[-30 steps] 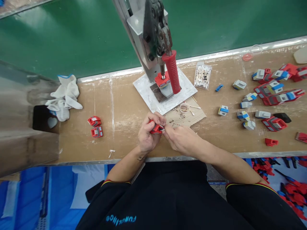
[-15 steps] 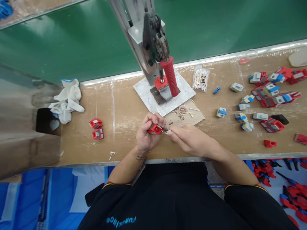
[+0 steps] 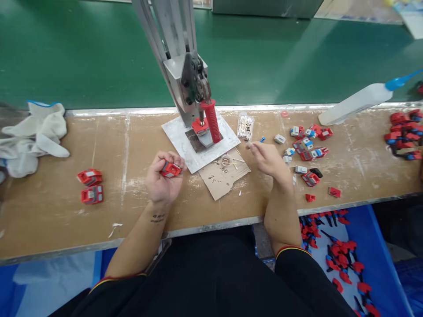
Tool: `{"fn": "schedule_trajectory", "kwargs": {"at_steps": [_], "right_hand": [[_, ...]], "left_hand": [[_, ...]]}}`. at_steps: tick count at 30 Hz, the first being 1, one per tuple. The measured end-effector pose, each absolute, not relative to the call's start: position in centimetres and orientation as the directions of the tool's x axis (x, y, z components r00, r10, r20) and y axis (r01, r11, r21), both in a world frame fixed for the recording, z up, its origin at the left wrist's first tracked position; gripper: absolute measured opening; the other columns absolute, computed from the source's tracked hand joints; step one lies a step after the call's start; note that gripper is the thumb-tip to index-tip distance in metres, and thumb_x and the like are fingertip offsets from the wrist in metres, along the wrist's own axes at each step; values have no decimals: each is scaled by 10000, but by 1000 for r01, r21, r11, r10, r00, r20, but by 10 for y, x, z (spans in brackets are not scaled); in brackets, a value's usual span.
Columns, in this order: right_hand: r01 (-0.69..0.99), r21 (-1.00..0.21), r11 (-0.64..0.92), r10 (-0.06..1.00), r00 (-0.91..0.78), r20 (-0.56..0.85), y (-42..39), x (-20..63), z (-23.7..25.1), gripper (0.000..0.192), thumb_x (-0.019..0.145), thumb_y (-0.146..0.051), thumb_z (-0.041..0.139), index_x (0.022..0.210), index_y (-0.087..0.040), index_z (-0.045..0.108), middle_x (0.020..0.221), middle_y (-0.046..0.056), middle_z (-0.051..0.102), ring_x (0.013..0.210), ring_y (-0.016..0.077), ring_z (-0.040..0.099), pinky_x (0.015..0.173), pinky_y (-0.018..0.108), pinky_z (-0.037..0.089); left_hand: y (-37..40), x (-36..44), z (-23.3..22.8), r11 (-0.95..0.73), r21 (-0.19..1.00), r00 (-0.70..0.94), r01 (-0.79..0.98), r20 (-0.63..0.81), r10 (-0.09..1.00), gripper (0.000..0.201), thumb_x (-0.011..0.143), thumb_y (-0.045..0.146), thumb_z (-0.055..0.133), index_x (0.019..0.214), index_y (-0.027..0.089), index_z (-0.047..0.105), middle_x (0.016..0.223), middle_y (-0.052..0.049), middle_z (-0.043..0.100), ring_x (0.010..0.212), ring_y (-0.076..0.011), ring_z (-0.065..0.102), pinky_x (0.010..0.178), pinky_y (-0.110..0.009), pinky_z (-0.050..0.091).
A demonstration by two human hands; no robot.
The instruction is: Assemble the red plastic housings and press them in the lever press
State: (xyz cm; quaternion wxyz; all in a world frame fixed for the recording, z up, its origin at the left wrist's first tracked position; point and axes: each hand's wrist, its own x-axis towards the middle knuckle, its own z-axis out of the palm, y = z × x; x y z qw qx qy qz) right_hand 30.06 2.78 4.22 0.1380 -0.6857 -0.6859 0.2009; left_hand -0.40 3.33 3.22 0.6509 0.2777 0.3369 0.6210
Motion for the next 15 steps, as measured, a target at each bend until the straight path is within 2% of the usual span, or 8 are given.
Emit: {"fn": "schedule_trajectory", "kwargs": {"at_steps": [3,6,11,15], "right_hand": [[939,-318,-133,965,50,-256,38,283,40,396,1079,-318,328,1049,-210,708,1179,132,798,1086,287,711,861,348,468],[962,-173,-210,934,145,-327,42,275,46,414,1082,-325,322,1102,-216,720,1264,146,781,1144,315,697,876,372,476],[962,-102,-255,929,214,-302,41,276,48,440,1085,-352,312,1192,-213,716,1222,178,776,1112,336,697,854,396,497],[964,-95,-247,940,215,-264,42,275,46,444,1090,-370,317,1184,-212,722,1187,186,778,1082,353,710,851,418,509]], "left_hand": [[33,-2,33,81,775,-14,-627,-115,993,205,744,298,692,671,186,537,657,-15,511,602,-124,501,545,-220,475],[33,-1,34,83,767,-12,-636,-118,993,201,745,290,684,665,186,532,659,-17,508,600,-125,500,543,-221,470],[34,-3,33,82,762,-3,-642,-109,994,183,756,278,673,672,186,538,662,-24,511,610,-134,507,530,-221,446],[34,-4,31,66,756,8,-651,-80,997,131,738,258,655,677,179,570,665,-28,522,617,-134,524,542,-222,454]]}}
